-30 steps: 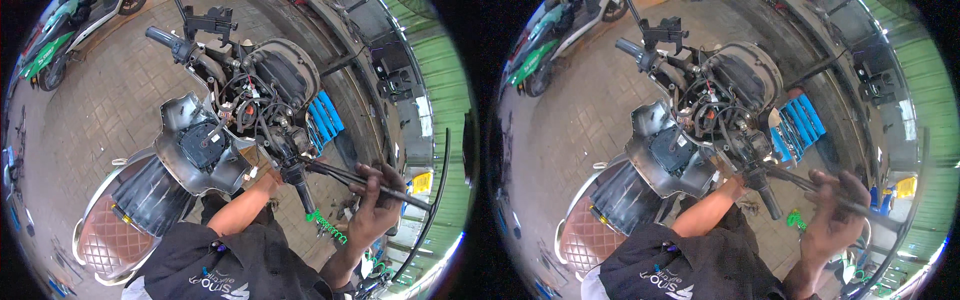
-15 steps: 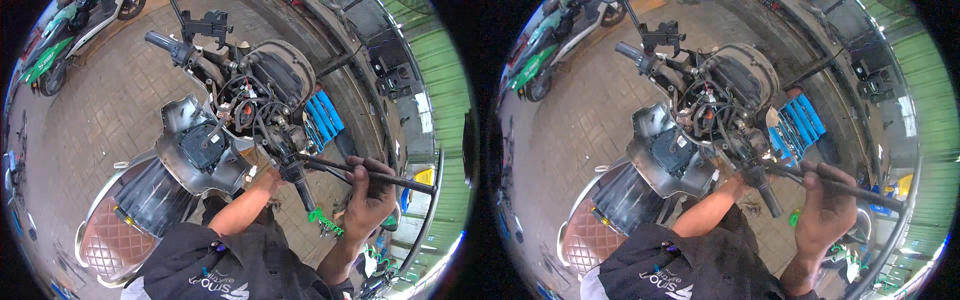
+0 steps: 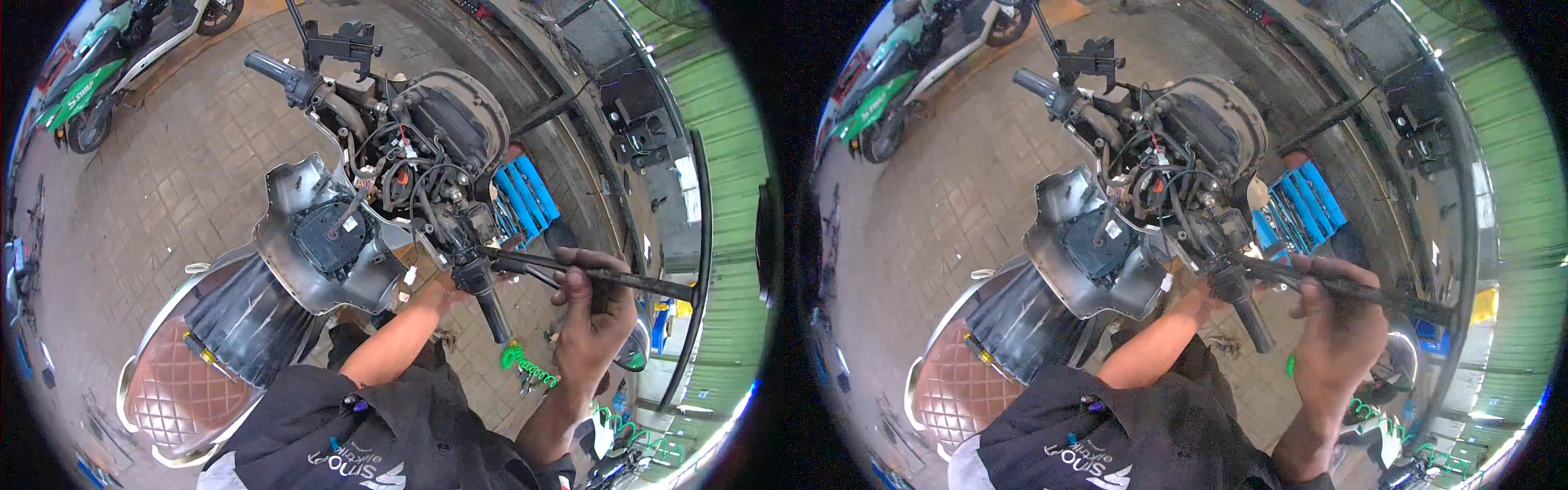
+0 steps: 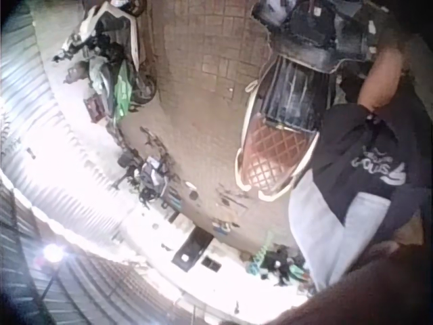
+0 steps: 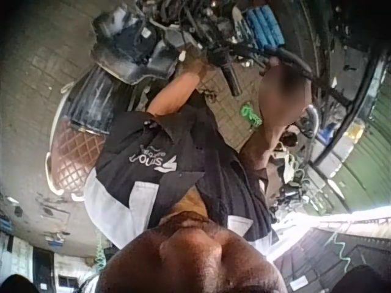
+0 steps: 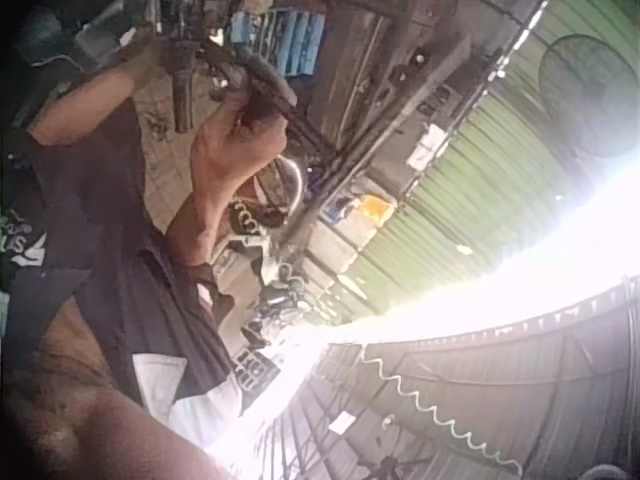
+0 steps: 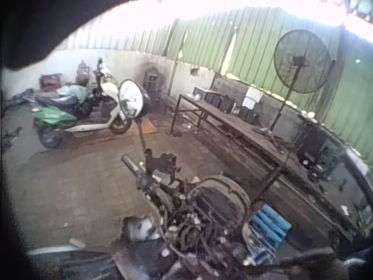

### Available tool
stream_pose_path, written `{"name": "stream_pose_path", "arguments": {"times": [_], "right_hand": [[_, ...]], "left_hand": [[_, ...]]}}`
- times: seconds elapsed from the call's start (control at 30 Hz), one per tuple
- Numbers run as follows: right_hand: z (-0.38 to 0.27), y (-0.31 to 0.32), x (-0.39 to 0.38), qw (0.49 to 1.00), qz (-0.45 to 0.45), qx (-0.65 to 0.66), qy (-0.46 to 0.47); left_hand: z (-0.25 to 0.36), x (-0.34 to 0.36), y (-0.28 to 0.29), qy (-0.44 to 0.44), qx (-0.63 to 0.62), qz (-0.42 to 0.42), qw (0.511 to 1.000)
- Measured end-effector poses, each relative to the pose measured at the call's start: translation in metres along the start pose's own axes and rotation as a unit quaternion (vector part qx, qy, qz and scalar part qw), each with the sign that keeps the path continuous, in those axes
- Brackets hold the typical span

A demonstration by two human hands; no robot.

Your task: The person uses a T-handle socket wrench and a combination wrench to loosen and remove components from the handlebar assembly of a scooter, then handles various wires and connectors in the exposed front section.

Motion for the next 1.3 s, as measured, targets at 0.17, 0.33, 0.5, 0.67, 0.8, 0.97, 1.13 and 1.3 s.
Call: {"name": "stream_pose_path", "arguments": {"times": [0.17, 0.33, 0.5, 0.67, 0.8, 0.97, 1.13, 1.3], "right_hand": [[0.017, -0.008, 0.001, 0.999, 0.031, 0.025, -0.008], [0.009, -0.003, -0.003, 0.995, 0.008, 0.102, -0.011], [0.000, 0.008, -0.013, 0.987, 0.048, 0.121, 0.093], [0.011, 0.004, -0.017, 0.985, 0.007, 0.143, 0.100], [0.008, -0.004, -0.015, 0.980, -0.017, 0.171, 0.104], [0.017, -0.005, -0.013, 0.983, -0.032, 0.156, 0.093], [0.016, -0.012, -0.011, 0.987, -0.057, 0.132, 0.066], [0.013, -0.010, -0.002, 0.989, -0.043, 0.126, 0.069]], "left_hand": [[-0.001, -0.006, -0.019, 0.001, -0.054, 0.020, 0.998], [0.000, -0.011, -0.022, -0.028, 0.047, -0.015, 0.998], [0.002, -0.007, -0.008, -0.037, 0.029, -0.085, 0.995], [-0.006, -0.024, -0.026, -0.068, 0.191, 0.054, 0.978], [0.002, -0.047, 0.007, -0.032, 0.230, 0.092, 0.968], [0.014, -0.112, 0.009, -0.024, 0.145, 0.261, 0.954], [0.033, -0.177, -0.013, -0.039, 0.448, 0.326, 0.832], [0.048, -0.179, -0.120, -0.079, 0.780, 0.311, 0.537]]}}
Point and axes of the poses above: each hand's wrist, its own x-axis towards the middle knuckle, its own y-axis out of the back of the hand, z = x × y, the point moved 3 cm from there along x, towards the middle knuckle, and after that the axes turned 8 degrees about -x, right-handed, at the moved point
